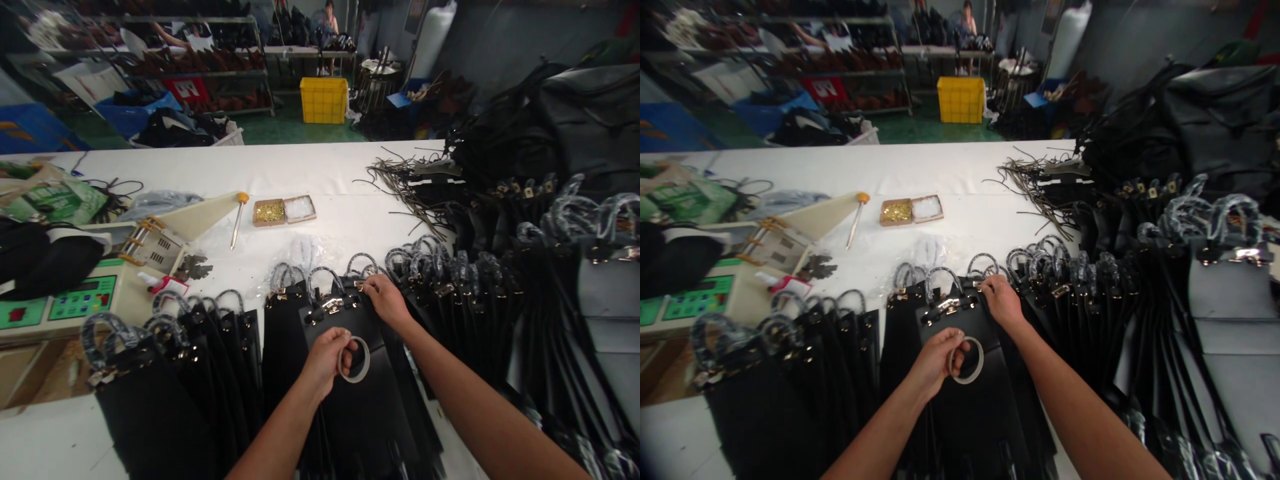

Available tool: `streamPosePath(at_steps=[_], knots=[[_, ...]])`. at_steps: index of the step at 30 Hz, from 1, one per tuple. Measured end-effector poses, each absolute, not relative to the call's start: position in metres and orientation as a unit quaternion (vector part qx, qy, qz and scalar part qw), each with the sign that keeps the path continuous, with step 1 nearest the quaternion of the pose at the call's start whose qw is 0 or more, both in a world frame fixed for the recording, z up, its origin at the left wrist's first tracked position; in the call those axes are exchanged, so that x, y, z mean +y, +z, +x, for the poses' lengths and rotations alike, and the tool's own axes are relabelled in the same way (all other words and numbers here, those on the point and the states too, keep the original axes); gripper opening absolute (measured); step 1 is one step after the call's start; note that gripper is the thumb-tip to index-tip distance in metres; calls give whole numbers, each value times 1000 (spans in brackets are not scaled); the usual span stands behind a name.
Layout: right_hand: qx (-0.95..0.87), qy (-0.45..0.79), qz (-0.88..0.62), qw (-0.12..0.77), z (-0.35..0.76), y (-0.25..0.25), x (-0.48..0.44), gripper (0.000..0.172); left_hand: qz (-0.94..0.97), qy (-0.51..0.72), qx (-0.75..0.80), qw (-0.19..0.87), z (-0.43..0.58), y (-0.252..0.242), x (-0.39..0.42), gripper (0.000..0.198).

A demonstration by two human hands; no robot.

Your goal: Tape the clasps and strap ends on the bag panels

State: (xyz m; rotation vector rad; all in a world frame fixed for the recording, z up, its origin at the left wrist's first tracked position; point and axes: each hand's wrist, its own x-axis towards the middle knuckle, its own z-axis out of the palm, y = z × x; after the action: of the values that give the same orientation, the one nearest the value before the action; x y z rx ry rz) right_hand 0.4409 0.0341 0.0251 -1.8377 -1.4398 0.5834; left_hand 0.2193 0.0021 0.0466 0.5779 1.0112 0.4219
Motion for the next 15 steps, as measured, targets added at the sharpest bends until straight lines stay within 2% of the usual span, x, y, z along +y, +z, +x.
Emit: streamPosePath(at_steps=[15], knots=[[-475,290,-753,352,444,16,41,28,267,210,460,821,220,40,1,41]])
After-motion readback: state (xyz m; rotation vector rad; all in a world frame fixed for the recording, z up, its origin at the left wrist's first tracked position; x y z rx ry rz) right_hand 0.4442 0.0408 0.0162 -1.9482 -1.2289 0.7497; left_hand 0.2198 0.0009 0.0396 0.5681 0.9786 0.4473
